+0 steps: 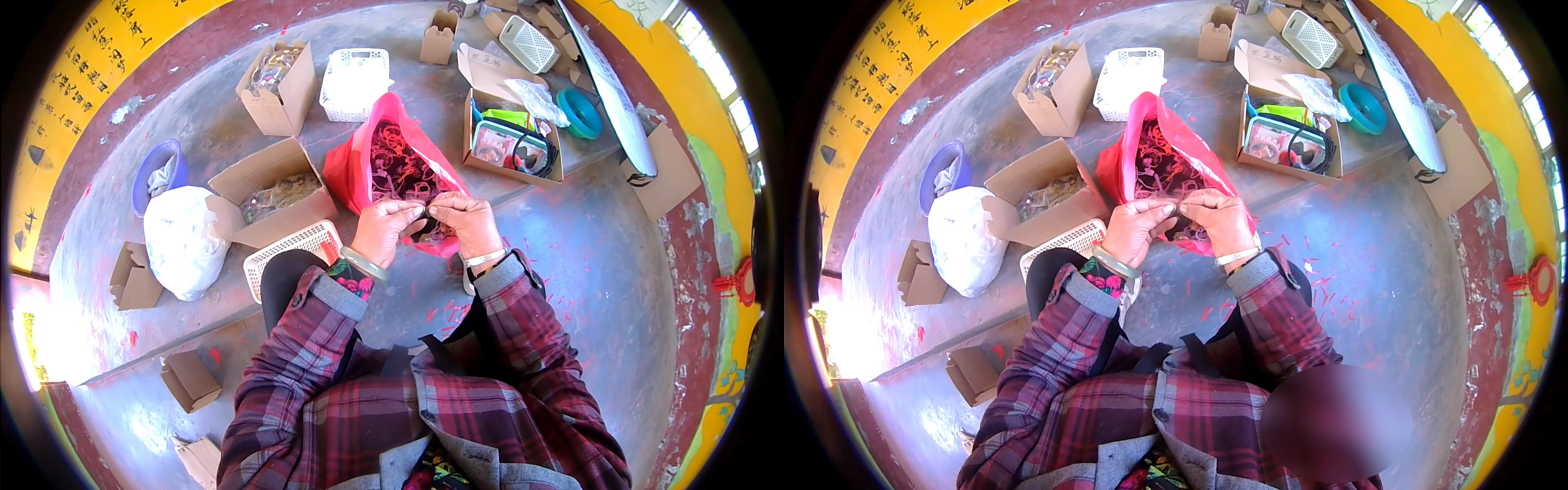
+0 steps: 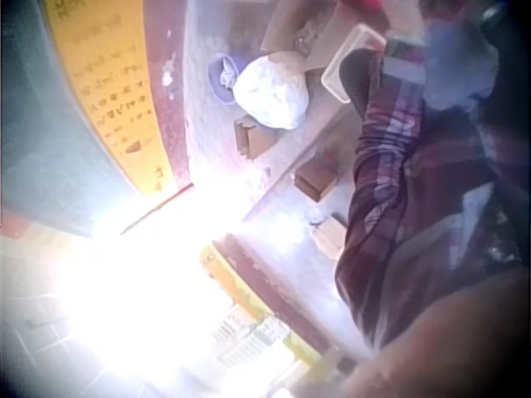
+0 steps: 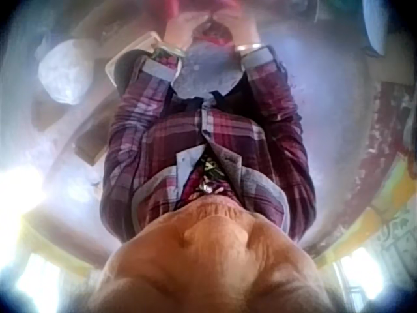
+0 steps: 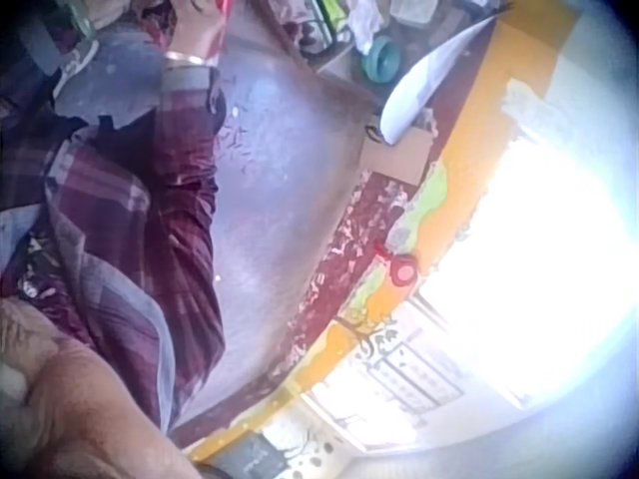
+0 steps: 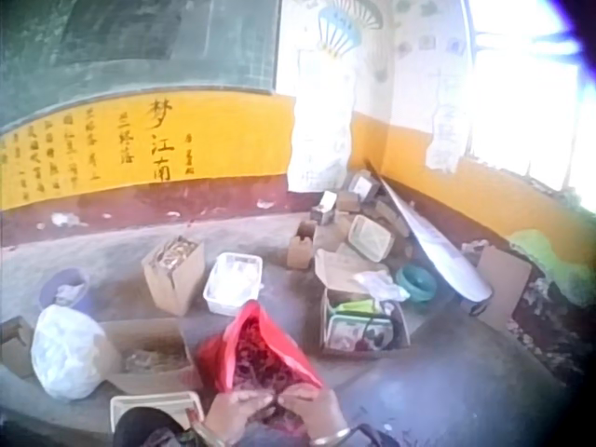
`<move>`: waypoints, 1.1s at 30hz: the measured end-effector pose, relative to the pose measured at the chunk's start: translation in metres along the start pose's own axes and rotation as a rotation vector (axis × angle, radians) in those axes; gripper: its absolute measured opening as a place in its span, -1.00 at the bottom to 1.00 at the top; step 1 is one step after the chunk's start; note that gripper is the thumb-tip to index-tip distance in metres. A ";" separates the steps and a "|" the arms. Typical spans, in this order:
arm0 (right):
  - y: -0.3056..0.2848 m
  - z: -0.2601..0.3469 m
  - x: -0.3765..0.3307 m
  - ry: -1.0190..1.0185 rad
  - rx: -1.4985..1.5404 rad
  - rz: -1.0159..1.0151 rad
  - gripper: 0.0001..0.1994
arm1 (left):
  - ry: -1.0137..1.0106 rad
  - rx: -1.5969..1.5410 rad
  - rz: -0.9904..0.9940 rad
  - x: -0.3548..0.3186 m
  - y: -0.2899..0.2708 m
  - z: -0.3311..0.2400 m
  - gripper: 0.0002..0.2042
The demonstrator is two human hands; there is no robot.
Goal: The person sits on the floor and sorts through a pink bag filled with hair ties. They pick up individual hair ties, inspect them, and place them into a white plastic basket. The person also handles small plastic bags containing accessories, opening them and placing the contents into the basket.
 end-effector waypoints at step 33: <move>0.003 0.010 -0.001 -0.062 -0.186 0.154 -0.84 | -0.163 -0.245 0.162 0.002 -0.006 -0.003 -0.85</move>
Point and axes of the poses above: each hand's wrist, its own x-axis towards the middle knuckle, its own y-axis out of the palm, z = x × y, the point moved 5 cm from there along x, towards the middle knuckle, and after that the axes turned 8 degrees about -x, right-handed, at the moved point
